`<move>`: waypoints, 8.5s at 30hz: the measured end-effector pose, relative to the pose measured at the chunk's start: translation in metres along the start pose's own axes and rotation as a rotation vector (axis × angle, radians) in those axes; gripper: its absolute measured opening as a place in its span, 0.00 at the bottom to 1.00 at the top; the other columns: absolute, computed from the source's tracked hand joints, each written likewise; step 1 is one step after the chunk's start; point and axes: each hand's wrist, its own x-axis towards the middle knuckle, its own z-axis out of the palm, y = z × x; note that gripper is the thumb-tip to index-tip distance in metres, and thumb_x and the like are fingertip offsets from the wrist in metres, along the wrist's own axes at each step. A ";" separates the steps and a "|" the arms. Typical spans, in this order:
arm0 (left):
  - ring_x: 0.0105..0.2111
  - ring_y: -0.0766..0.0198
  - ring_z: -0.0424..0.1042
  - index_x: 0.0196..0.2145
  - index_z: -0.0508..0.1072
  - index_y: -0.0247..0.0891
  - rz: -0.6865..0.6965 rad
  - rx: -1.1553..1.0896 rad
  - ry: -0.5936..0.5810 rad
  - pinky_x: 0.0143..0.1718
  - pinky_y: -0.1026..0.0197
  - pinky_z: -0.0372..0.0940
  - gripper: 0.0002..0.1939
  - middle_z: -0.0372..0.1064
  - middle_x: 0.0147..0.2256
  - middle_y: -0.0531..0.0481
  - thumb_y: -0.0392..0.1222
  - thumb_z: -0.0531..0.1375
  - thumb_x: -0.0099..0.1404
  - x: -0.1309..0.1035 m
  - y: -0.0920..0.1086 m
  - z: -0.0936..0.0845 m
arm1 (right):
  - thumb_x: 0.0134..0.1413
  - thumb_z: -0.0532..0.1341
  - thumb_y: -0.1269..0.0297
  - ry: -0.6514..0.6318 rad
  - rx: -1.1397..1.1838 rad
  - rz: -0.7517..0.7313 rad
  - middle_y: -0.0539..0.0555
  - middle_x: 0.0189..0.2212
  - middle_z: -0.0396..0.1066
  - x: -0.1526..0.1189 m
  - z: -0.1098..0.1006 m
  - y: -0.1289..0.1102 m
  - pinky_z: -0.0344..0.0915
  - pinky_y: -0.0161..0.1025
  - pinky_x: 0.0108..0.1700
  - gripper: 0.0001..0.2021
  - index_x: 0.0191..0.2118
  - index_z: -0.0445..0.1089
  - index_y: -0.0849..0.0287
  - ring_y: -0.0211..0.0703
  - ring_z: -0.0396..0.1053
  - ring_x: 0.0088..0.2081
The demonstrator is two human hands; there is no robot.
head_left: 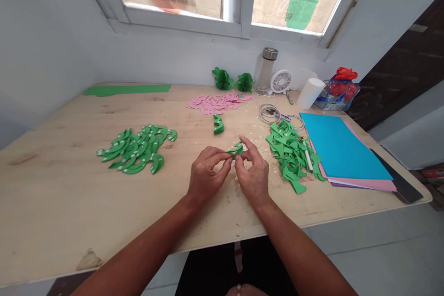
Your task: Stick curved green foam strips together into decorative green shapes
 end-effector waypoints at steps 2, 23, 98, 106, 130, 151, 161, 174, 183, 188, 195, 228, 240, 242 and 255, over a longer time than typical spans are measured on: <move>0.31 0.63 0.71 0.31 0.75 0.38 -0.033 -0.049 -0.004 0.33 0.61 0.66 0.05 0.73 0.29 0.48 0.35 0.59 0.59 0.000 0.000 -0.001 | 0.50 0.55 0.72 0.004 0.001 0.000 0.49 0.24 0.71 0.000 0.000 -0.001 0.64 0.37 0.36 0.22 0.53 0.65 0.59 0.40 0.69 0.29; 0.29 0.64 0.71 0.26 0.72 0.38 -0.164 -0.138 0.003 0.33 0.62 0.66 0.04 0.72 0.27 0.51 0.36 0.58 0.57 0.004 0.002 -0.002 | 0.49 0.55 0.72 -0.008 0.042 0.048 0.49 0.24 0.71 0.000 0.000 0.002 0.65 0.37 0.36 0.24 0.55 0.63 0.56 0.40 0.68 0.29; 0.22 0.69 0.67 0.24 0.74 0.32 -0.924 -1.014 -0.415 0.23 0.67 0.60 0.12 0.71 0.24 0.47 0.46 0.64 0.54 0.015 -0.013 -0.016 | 0.52 0.56 0.70 -0.042 0.084 0.002 0.52 0.33 0.75 -0.002 0.001 0.008 0.66 0.40 0.42 0.21 0.54 0.65 0.55 0.43 0.71 0.35; 0.22 0.69 0.65 0.23 0.74 0.32 -0.917 -0.984 -0.386 0.23 0.67 0.59 0.13 0.71 0.23 0.47 0.46 0.65 0.52 0.017 -0.008 -0.017 | 0.53 0.56 0.69 -0.053 0.081 -0.015 0.53 0.36 0.75 -0.002 0.001 0.007 0.66 0.41 0.42 0.21 0.54 0.65 0.55 0.43 0.72 0.36; 0.20 0.71 0.64 0.25 0.73 0.33 -0.776 -0.944 -0.370 0.23 0.66 0.60 0.11 0.71 0.23 0.50 0.45 0.65 0.52 0.017 -0.009 -0.017 | 0.53 0.56 0.69 -0.037 0.087 -0.038 0.52 0.39 0.75 -0.002 -0.001 0.004 0.66 0.41 0.43 0.21 0.54 0.65 0.54 0.42 0.73 0.37; 0.20 0.70 0.63 0.24 0.72 0.34 -0.678 -0.862 -0.387 0.22 0.66 0.59 0.13 0.71 0.23 0.49 0.48 0.63 0.53 0.018 -0.011 -0.018 | 0.54 0.54 0.66 -0.055 0.331 0.060 0.54 0.34 0.75 -0.002 -0.001 0.002 0.67 0.40 0.38 0.20 0.53 0.63 0.59 0.42 0.72 0.34; 0.19 0.70 0.62 0.23 0.72 0.34 -0.612 -0.711 -0.445 0.21 0.67 0.58 0.11 0.70 0.22 0.50 0.46 0.62 0.53 0.018 -0.006 -0.018 | 0.52 0.60 0.61 -0.054 0.551 0.274 0.56 0.31 0.77 0.004 0.003 0.009 0.68 0.45 0.42 0.21 0.52 0.64 0.62 0.44 0.74 0.34; 0.20 0.69 0.63 0.25 0.74 0.34 -0.613 -0.735 -0.422 0.21 0.67 0.59 0.13 0.70 0.22 0.49 0.48 0.63 0.53 0.017 -0.006 -0.014 | 0.50 0.61 0.61 -0.075 0.573 0.280 0.55 0.32 0.77 0.005 0.003 0.007 0.69 0.45 0.41 0.23 0.52 0.64 0.61 0.46 0.75 0.36; 0.20 0.69 0.63 0.23 0.73 0.33 -0.608 -0.683 -0.455 0.21 0.67 0.59 0.11 0.70 0.21 0.49 0.45 0.61 0.54 0.018 -0.006 -0.017 | 0.48 0.63 0.60 -0.067 0.655 0.352 0.56 0.30 0.77 0.006 0.003 0.006 0.69 0.44 0.41 0.21 0.48 0.66 0.63 0.47 0.75 0.36; 0.20 0.69 0.64 0.25 0.73 0.34 -0.635 -0.723 -0.447 0.20 0.67 0.59 0.12 0.70 0.22 0.49 0.47 0.62 0.52 0.016 -0.008 -0.013 | 0.47 0.63 0.61 -0.055 0.667 0.345 0.56 0.29 0.77 0.005 0.005 0.009 0.70 0.44 0.40 0.18 0.45 0.68 0.62 0.47 0.76 0.35; 0.19 0.69 0.63 0.20 0.71 0.34 -0.625 -0.713 -0.439 0.19 0.68 0.58 0.13 0.69 0.20 0.50 0.47 0.62 0.52 0.012 -0.011 -0.005 | 0.46 0.63 0.60 -0.115 0.700 0.336 0.54 0.30 0.77 0.006 0.008 0.008 0.70 0.41 0.36 0.14 0.40 0.70 0.60 0.46 0.75 0.34; 0.25 0.67 0.64 0.23 0.74 0.32 -0.519 -0.703 -0.354 0.27 0.66 0.60 0.13 0.68 0.22 0.52 0.46 0.59 0.55 0.013 -0.013 -0.006 | 0.44 0.63 0.61 -0.150 0.737 0.451 0.49 0.23 0.72 0.007 0.008 0.010 0.62 0.36 0.35 0.08 0.29 0.74 0.61 0.38 0.67 0.27; 0.21 0.69 0.62 0.19 0.71 0.33 -0.554 -0.589 -0.335 0.24 0.67 0.57 0.10 0.66 0.19 0.53 0.42 0.58 0.52 0.015 -0.009 -0.008 | 0.46 0.62 0.59 -0.117 0.534 0.325 0.50 0.24 0.72 0.006 0.010 0.018 0.62 0.36 0.33 0.11 0.32 0.75 0.61 0.40 0.67 0.28; 0.21 0.69 0.61 0.18 0.71 0.33 -0.555 -0.562 -0.337 0.23 0.67 0.56 0.10 0.64 0.18 0.54 0.42 0.58 0.52 0.014 -0.010 -0.008 | 0.47 0.61 0.59 -0.098 0.487 0.291 0.51 0.24 0.72 0.007 0.009 0.019 0.62 0.36 0.33 0.11 0.32 0.75 0.62 0.40 0.67 0.29; 0.19 0.71 0.57 0.19 0.69 0.33 -0.534 -0.650 -0.370 0.20 0.68 0.52 0.11 0.61 0.17 0.55 0.43 0.58 0.52 0.012 -0.010 -0.003 | 0.46 0.60 0.57 -0.084 0.442 0.268 0.52 0.26 0.73 0.010 0.006 0.019 0.63 0.36 0.34 0.13 0.29 0.74 0.62 0.41 0.68 0.30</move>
